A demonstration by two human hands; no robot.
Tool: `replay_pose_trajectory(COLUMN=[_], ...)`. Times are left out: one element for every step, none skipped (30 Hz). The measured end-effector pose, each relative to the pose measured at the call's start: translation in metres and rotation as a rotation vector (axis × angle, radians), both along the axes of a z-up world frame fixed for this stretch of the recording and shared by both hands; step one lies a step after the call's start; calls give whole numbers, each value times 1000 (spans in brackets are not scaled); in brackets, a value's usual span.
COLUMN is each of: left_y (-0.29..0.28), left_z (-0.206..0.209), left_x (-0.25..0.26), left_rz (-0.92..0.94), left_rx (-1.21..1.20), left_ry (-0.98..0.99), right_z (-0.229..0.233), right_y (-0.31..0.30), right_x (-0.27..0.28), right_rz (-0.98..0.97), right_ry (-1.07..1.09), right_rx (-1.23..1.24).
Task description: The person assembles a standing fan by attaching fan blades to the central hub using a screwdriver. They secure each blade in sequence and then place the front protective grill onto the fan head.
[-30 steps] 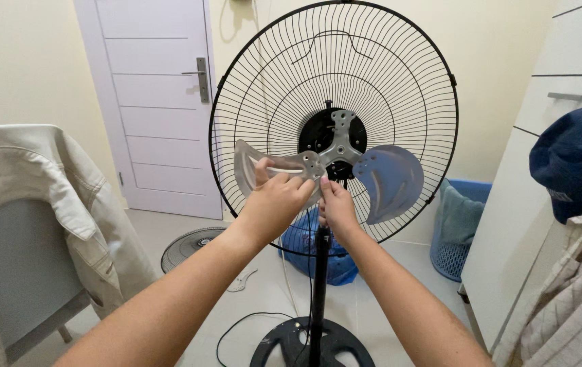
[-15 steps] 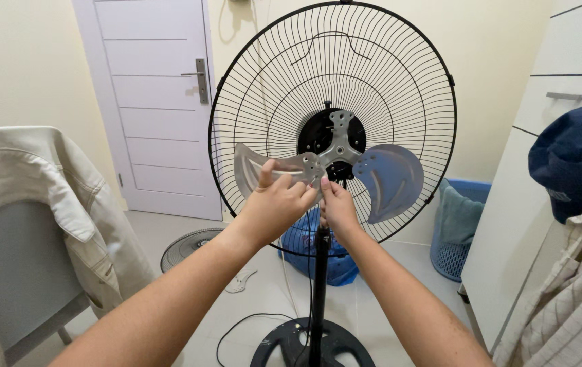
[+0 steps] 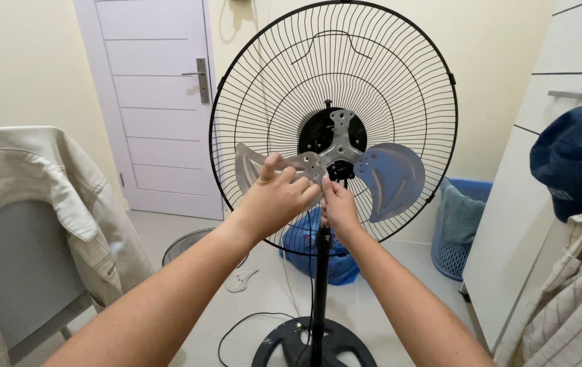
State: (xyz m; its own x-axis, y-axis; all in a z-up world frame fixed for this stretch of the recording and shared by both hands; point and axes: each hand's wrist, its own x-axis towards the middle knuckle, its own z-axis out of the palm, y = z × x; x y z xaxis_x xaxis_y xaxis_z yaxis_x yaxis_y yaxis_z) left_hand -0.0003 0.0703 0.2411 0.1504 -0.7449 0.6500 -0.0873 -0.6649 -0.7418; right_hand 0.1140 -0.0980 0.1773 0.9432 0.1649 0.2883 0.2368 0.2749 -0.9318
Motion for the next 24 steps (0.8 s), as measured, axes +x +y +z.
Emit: replay_pose_trajectory(left_y=[1,2,3,2,1,-2,-5,-9,-13,-19,-24,-29,-31,-34,-36,-39,-42,-45,-47,-49,-52,-54,-57,-58], left_z=[0,0,0,-3,-7,-11,-16,-22,-26,-32,-38,-43,-47,-51,-57,-62,-65,-68,-69,-71,-72,-72,-72,-72], left_x=[-3,-6,-9,-14,-18,-23,-26,-29,-31,-32,-33,-33,-31,-29,-28,-26,-24,-23,-22,-23,-25,-27,-30,-33], left_rz=[-7,-14,-21,-87,-155,-224,-289,-353,-418,-543,-670,-800,-827,-854,-881,-977,-1075,-1175,-1238,-1302,-1364,-1274,-1184,-1096], left_rx=[-56,-112,-168,-327,-484,-641,-750,-858,-965,-1079,-1189,-1297,-1357,-1416,-1486,-1565,-1640,-1712,-1749,-1784,-1821,-1783,-1744,-1702], left_ry=[39,78,115,223,331,439,521,602,682,777,869,960,989,1020,1046,1122,1198,1274,1324,1373,1432,1364,1298,1232], right_z=[1,1,2,1,0,-2,-4,-7,-7,-5,-2,2,6,10,12,12,11,9,9,7,4,1,0,2], right_y=[0,-1,-2,-3,-6,-7,-9,-8,-7,-5,-2,0,0,0,-1,-1,-2,-2,0,3,4,5,5,5], right_x=[-2,-6,-11,-17,-25,-32,-40,-49,-56,-62,-66,-69,-71,-72,-73,-74,-75,-75,-75,-75,-75,-74,-73,-71], right_rz=[-37,-74,-110,-120,-132,-144,-69,6,83,113,145,177,166,154,148,92,34,-23,-22,-20,-24,-31,-38,-45], right_ry=[17,34,49,26,2,-22,-66,-110,-155,-129,-106,-83,-76,-69,-58,-52,-47,-42,-65,-88,-106,-97,-88,-80], right_rx=[55,111,166,227,290,352,357,362,366,353,342,330,323,316,301,286,273,259,300,342,383,393,403,413])
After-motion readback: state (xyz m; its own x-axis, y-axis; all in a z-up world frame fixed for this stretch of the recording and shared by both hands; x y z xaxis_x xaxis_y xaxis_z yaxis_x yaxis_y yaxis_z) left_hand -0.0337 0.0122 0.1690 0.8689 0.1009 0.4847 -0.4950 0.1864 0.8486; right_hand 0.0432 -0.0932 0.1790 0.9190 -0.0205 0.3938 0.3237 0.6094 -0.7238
